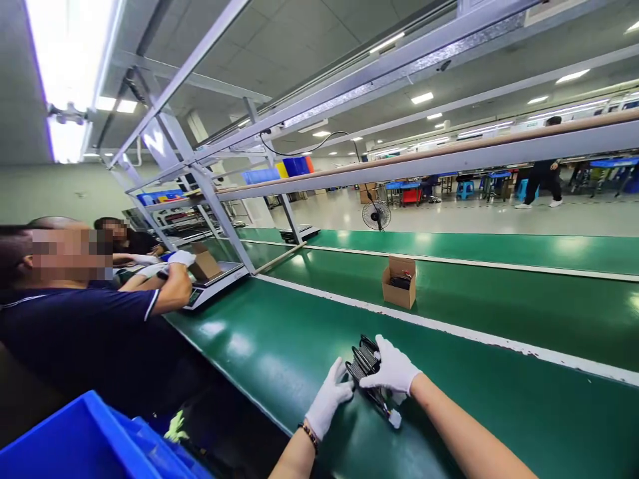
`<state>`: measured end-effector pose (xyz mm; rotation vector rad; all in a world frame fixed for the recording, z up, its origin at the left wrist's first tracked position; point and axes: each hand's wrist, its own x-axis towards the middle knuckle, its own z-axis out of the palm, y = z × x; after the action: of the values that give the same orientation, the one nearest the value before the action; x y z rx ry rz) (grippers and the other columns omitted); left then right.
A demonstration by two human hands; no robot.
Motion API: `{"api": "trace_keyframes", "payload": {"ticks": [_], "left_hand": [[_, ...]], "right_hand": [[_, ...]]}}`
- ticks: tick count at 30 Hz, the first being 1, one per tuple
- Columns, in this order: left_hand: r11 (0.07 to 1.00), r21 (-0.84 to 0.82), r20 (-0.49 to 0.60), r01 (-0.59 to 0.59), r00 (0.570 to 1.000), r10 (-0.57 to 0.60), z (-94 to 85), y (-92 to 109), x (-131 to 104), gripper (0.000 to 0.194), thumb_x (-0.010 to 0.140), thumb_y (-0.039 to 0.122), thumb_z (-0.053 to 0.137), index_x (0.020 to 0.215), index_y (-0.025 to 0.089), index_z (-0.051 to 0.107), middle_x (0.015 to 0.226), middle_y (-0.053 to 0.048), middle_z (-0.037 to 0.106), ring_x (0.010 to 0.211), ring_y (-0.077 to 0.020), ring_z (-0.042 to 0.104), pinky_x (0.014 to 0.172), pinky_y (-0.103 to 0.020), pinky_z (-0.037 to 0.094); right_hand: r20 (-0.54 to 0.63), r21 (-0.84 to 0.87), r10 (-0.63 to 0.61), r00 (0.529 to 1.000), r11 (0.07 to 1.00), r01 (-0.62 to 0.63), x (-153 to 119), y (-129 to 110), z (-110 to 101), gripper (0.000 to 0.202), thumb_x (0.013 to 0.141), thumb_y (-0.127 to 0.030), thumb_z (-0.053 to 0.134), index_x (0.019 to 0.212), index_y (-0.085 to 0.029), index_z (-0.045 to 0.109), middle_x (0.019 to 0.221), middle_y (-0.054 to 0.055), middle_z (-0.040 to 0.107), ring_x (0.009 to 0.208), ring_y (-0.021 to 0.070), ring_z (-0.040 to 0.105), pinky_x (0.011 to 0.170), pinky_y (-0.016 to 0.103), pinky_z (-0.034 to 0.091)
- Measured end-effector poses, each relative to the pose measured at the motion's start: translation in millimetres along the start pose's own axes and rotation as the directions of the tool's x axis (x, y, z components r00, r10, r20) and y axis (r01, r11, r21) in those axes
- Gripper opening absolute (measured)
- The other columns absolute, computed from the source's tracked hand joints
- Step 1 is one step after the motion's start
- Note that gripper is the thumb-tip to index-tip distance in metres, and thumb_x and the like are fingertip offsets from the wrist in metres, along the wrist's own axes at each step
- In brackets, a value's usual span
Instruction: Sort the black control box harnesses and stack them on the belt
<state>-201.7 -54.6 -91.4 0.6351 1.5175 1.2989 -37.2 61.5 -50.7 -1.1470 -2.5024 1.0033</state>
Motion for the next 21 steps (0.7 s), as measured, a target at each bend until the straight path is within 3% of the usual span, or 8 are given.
{"api": "trace_keyframes", "payload": {"ticks": [2, 4, 8, 11, 13, 16, 18, 21], "left_hand": [[0.998, -0.040, 0.002, -0.050, 0.999, 0.050, 1.8, -11, 3, 0.107, 0.050, 0.021, 0.071, 0.147, 0.025, 0.025, 0.157, -0.013, 0.028, 0.115, -0.0263, 0.060, 0.091, -0.031, 0.052], [0.995, -0.061, 0.001, -0.079, 0.997, 0.079, 4.0, -18, 7, 0.102, 0.053, 0.025, 0.069, 0.146, 0.023, 0.028, 0.156, -0.014, 0.031, 0.117, -0.0278, 0.059, 0.090, -0.032, 0.052], [0.995, -0.044, -0.023, -0.091, 0.996, 0.090, -3.9, -23, 6, 0.091, 0.064, 0.034, 0.068, 0.145, 0.019, 0.029, 0.152, -0.017, 0.037, 0.124, -0.0276, 0.055, 0.096, -0.033, 0.050], [0.993, -0.007, -0.076, -0.116, 0.990, 0.115, -20.3, -25, 0, 0.088, 0.072, 0.041, 0.067, 0.146, 0.019, 0.027, 0.152, -0.019, 0.036, 0.128, -0.0282, 0.050, 0.106, -0.038, 0.042], [0.988, 0.017, -0.106, -0.156, 0.982, 0.157, -28.9, -25, -4, 0.093, 0.073, 0.045, 0.069, 0.148, 0.019, 0.022, 0.155, -0.019, 0.030, 0.136, -0.0286, 0.042, 0.112, -0.038, 0.035], [0.969, 0.052, -0.121, -0.241, 0.962, 0.246, -32.2, -21, -6, 0.103, 0.071, 0.047, 0.072, 0.151, 0.015, 0.015, 0.159, -0.016, 0.020, 0.145, -0.0261, 0.025, 0.117, -0.032, 0.027], [0.954, 0.080, -0.135, -0.290, 0.945, 0.298, -30.1, -17, -5, 0.100, 0.073, 0.049, 0.069, 0.151, 0.014, 0.018, 0.159, -0.013, 0.022, 0.146, -0.0230, 0.022, 0.118, -0.027, 0.023], [0.951, 0.130, -0.206, -0.280, 0.931, 0.302, -28.5, -7, 0, 0.084, 0.083, 0.053, 0.054, 0.147, 0.008, 0.025, 0.152, -0.017, 0.037, 0.141, -0.0225, 0.034, 0.115, -0.026, 0.027]], "right_hand": [[-0.032, -0.075, 0.015, 0.999, 0.997, -0.018, 2, -14, 12, 0.132, 0.041, -0.057, 0.086, 0.150, -0.019, 0.023, 0.153, 0.024, 0.023, 0.131, 0.0482, 0.033, 0.106, 0.057, 0.025], [-0.061, -0.125, 0.052, 0.997, 0.990, -0.059, 5, -25, 26, 0.133, 0.041, -0.046, 0.088, 0.152, -0.020, 0.019, 0.153, 0.027, 0.018, 0.132, 0.0526, 0.029, 0.106, 0.062, 0.020], [-0.081, -0.120, 0.130, 0.988, 0.983, -0.139, 16, -30, 40, 0.111, 0.059, -0.028, 0.077, 0.152, -0.022, 0.016, 0.139, 0.027, 0.038, 0.121, 0.0478, 0.045, 0.098, 0.062, 0.030], [-0.036, -0.039, 0.135, 0.990, 0.990, -0.136, 25, -25, 33, 0.117, 0.055, -0.023, 0.076, 0.153, -0.024, 0.012, 0.134, 0.024, 0.044, 0.120, 0.0460, 0.047, 0.097, 0.061, 0.033], [0.043, 0.060, 0.114, 0.993, 0.991, -0.117, 31, -24, 26, 0.117, 0.054, -0.026, 0.077, 0.152, -0.021, 0.013, 0.133, 0.022, 0.048, 0.119, 0.0415, 0.050, 0.098, 0.055, 0.037], [0.260, 0.254, 0.020, 0.965, 0.963, -0.088, 37, -28, 24, 0.080, 0.070, -0.038, 0.062, 0.143, -0.020, 0.034, 0.121, 0.012, 0.061, 0.105, 0.0282, 0.063, 0.088, 0.043, 0.050], [0.413, 0.356, -0.061, 0.909, 0.929, -0.100, 43, -33, 30, 0.052, 0.080, -0.041, 0.046, 0.127, -0.019, 0.052, 0.109, 0.008, 0.068, 0.092, 0.0231, 0.068, 0.077, 0.037, 0.056], [0.569, 0.403, -0.122, 0.813, 0.903, -0.147, 60, -39, 40, 0.044, 0.082, -0.048, 0.043, 0.101, -0.014, 0.064, 0.096, 0.010, 0.072, 0.085, 0.0232, 0.070, 0.072, 0.035, 0.058]]}}
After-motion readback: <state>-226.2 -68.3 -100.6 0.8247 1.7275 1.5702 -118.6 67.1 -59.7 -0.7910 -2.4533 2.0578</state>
